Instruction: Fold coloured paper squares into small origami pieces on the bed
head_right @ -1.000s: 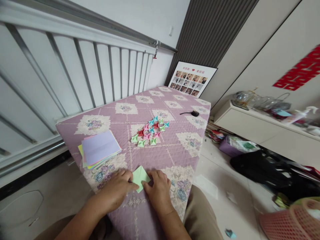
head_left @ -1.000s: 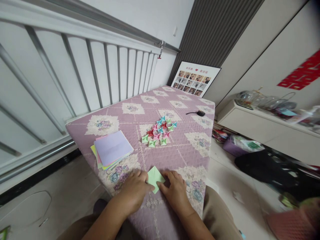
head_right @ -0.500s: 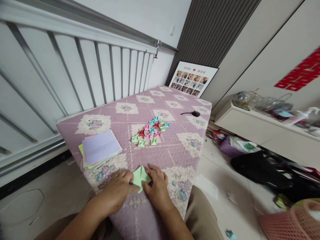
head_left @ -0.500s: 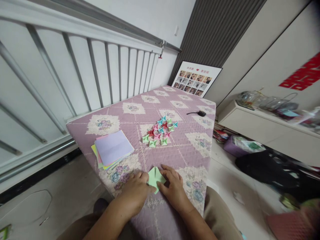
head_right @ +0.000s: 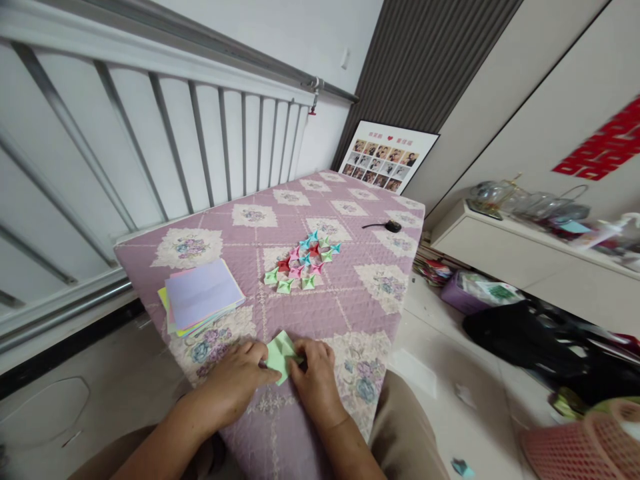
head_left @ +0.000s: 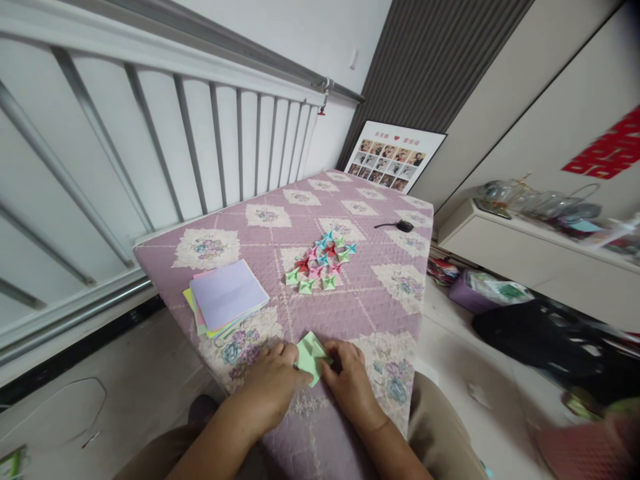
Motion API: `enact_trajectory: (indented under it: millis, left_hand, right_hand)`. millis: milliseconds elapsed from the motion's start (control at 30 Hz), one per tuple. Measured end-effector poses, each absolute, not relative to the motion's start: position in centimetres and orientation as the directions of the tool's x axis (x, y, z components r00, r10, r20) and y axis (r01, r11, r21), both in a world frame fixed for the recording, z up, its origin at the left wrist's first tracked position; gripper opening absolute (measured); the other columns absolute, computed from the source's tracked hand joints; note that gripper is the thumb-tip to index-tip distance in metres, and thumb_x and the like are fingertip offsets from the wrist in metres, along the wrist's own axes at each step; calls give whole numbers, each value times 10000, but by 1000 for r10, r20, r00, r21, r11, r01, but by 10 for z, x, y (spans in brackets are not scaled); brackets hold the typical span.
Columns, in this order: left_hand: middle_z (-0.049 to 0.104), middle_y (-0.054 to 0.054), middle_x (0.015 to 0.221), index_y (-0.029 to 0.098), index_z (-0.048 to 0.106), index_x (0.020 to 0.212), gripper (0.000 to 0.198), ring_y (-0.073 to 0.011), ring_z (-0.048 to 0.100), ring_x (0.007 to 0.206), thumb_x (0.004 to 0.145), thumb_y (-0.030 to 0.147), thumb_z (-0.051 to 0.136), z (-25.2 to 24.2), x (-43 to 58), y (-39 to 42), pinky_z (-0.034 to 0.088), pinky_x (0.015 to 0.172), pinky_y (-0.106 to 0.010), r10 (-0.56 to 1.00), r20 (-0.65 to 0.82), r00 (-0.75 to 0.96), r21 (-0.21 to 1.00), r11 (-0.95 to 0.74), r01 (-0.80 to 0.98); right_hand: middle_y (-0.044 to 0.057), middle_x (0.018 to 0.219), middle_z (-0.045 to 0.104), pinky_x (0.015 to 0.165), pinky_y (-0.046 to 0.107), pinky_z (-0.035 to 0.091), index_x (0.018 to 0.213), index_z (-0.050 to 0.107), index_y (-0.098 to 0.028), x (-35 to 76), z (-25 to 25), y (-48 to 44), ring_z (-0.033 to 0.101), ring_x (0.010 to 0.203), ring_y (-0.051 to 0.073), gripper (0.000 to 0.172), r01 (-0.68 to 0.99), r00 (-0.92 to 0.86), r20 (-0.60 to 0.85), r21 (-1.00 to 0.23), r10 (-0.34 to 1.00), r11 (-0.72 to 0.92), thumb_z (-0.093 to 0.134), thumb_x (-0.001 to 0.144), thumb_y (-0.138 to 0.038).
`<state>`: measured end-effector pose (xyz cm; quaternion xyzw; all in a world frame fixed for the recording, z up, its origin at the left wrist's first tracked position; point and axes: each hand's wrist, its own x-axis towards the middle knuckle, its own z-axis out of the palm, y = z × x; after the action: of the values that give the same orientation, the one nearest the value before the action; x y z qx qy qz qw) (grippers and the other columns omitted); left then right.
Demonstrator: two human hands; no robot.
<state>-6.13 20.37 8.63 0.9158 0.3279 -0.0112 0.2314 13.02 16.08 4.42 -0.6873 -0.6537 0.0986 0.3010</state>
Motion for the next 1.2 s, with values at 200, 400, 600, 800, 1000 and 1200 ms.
enact_trajectory:
  millis: [200, 400, 600, 800, 1000, 1200]
  left_hand:
    - [498, -36, 1040, 353, 635, 1051, 268, -245, 409, 1041, 881, 227, 470, 89, -60, 204, 342, 861, -350, 601, -202, 773, 417, -661, 623]
    - [493, -33, 1032, 355, 629, 1040, 302, -241, 420, 1017, 841, 180, 485, 87, -63, 204, 350, 848, -352, 590, -178, 788, 426, -676, 602]
    - [492, -37, 1066, 315, 588, 1078, 395, -235, 426, 1029, 762, 99, 492, 80, -65, 205, 357, 866, -350, 593, -143, 793, 423, -687, 590]
    - [485, -53, 1094, 326, 469, 1244, 548, -239, 422, 1038, 764, 62, 451, 80, -64, 202, 352, 894, -370, 613, -138, 778, 432, -669, 604]
    - [477, -45, 1081, 353, 585, 1106, 344, -255, 411, 1045, 829, 181, 476, 82, -61, 201, 357, 883, -390, 596, -172, 784, 395, -688, 609]
    - [485, -47, 1096, 363, 612, 1086, 314, -260, 409, 1063, 838, 212, 495, 84, -62, 201, 356, 876, -382, 589, -186, 786, 408, -682, 607]
  right_hand:
    - [7, 774, 631, 833, 376, 353, 815, 623, -229, 134, 47, 164, 565, 816, 186, 139, 874, -35, 204, -468, 978, 129, 510, 778, -155]
    - [25, 843, 637, 805, 346, 349, 872, 645, -220, 138, 48, 157, 529, 827, 179, 175, 884, -205, 300, -352, 932, 308, 520, 820, -110]
    - [35, 886, 628, 789, 345, 369, 1031, 659, -254, 138, 52, 148, 518, 838, 186, 259, 892, -277, 298, -274, 914, 360, 500, 871, -126]
    - [52, 960, 638, 811, 368, 402, 1113, 636, -267, 137, 52, 143, 535, 897, 199, 322, 903, -283, 277, -244, 918, 353, 492, 870, -114]
    - [56, 1065, 650, 921, 425, 379, 1121, 626, -264, 129, 58, 131, 542, 1012, 216, 303, 910, -283, 269, -228, 920, 347, 509, 873, -135]
    - [44, 1129, 648, 951, 439, 355, 1155, 602, -268, 131, 59, 128, 538, 1073, 228, 317, 933, -208, 215, -248, 954, 260, 540, 858, -174]
